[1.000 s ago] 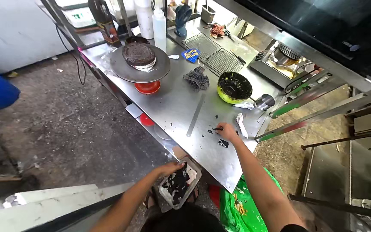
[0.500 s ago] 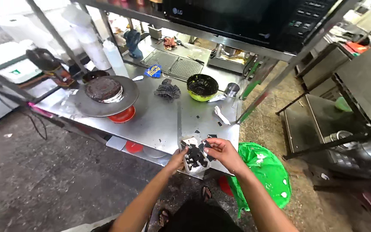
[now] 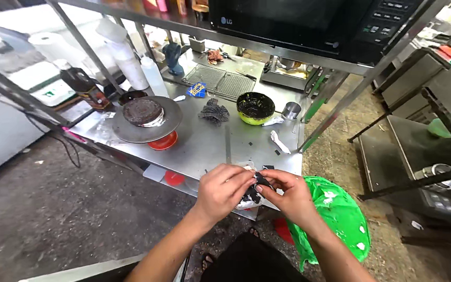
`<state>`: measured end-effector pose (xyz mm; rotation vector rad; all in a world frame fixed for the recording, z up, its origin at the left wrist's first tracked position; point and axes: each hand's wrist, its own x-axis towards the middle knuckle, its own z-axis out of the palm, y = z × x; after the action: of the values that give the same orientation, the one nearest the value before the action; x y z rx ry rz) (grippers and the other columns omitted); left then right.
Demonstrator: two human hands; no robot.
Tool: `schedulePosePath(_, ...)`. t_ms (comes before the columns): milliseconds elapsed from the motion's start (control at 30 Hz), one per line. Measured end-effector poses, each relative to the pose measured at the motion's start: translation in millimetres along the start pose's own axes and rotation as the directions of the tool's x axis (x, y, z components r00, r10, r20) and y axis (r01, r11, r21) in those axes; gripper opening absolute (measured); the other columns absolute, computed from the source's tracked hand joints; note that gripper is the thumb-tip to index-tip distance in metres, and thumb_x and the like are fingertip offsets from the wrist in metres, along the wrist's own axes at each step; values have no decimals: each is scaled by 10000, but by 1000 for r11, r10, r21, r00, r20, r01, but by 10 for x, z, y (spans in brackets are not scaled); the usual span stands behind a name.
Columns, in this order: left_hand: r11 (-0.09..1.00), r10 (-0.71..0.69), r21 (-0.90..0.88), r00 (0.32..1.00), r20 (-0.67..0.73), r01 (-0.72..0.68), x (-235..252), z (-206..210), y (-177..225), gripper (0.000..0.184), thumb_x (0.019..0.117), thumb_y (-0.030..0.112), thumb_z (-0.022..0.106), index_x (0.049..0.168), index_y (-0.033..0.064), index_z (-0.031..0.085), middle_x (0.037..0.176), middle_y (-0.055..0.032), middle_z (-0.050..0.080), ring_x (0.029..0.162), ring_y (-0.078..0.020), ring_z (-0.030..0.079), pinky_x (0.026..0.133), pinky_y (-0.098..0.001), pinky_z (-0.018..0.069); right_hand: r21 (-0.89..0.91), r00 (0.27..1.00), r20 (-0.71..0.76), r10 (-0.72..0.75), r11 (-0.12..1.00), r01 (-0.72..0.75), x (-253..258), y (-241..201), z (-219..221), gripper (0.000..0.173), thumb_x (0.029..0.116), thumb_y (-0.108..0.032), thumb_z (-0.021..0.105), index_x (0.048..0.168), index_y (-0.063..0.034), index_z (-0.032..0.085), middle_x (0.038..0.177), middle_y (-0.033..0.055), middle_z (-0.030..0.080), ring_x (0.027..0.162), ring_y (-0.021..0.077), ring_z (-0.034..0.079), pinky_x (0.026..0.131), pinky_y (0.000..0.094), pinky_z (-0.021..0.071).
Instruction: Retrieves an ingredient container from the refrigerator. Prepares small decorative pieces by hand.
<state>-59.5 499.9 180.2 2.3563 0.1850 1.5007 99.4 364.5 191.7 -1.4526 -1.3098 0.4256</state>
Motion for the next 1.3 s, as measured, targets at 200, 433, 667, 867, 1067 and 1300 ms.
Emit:
schedulePosePath(200,991,84,100,996,16,-85,31,-126,-102,92,946,122,710,965,75,788,937,-62,738,863,-130,692,766,-251,577,-86,996,-5,-88,992,88,104,-7,139,289,886,-194,752,1160,-102,743,947,-34,747,777,25,701,707,197,609)
schedulePosePath(433,956,184,221,981,62,-193,97,-234,-85,94,953,89,667,967,74,760,923,-79,738,845,-162,704,733,-273,579,-195,983,4,-184,964,182,201,-91,170,284,896,-234,739,1146,-101,749,937,-45,734,789,9,690,721,181,602)
schedulePosePath(667,944,148,281,983,106,-173,146,-270,5,128,966,96,619,950,63,741,912,-81,721,825,-177,696,701,-282,576,-323,961,0,-278,909,263,184,-159,175,282,903,-233,726,1145,-91,758,943,-25,737,816,24,688,749,194,592)
schedulePosePath(867,917,173,338,975,137,-210,140,-222,47,120,969,77,567,978,71,687,921,-91,684,808,-204,668,663,-302,552,-374,944,-5,-330,876,305,146,-212,156,272,918,-232,709,1142,-87,762,941,-13,741,832,38,693,757,199,590)
schedulePosePath(1067,900,294,332,956,19,-283,70,-211,34,128,985,81,644,1082,36,715,990,-115,751,898,-183,728,795,-285,590,-366,947,-18,-320,884,292,122,-248,128,262,914,-253,710,1125,-112,770,928,-32,741,808,15,688,747,185,589)
schedulePosePath(1300,822,398,438,917,13,-363,34,-233,-27,128,987,66,632,1058,18,727,997,-122,771,932,-183,750,854,-288,595,-291,966,-36,-256,927,235,126,-271,180,279,911,-270,705,1136,-117,766,915,-44,743,787,2,687,728,176,588)
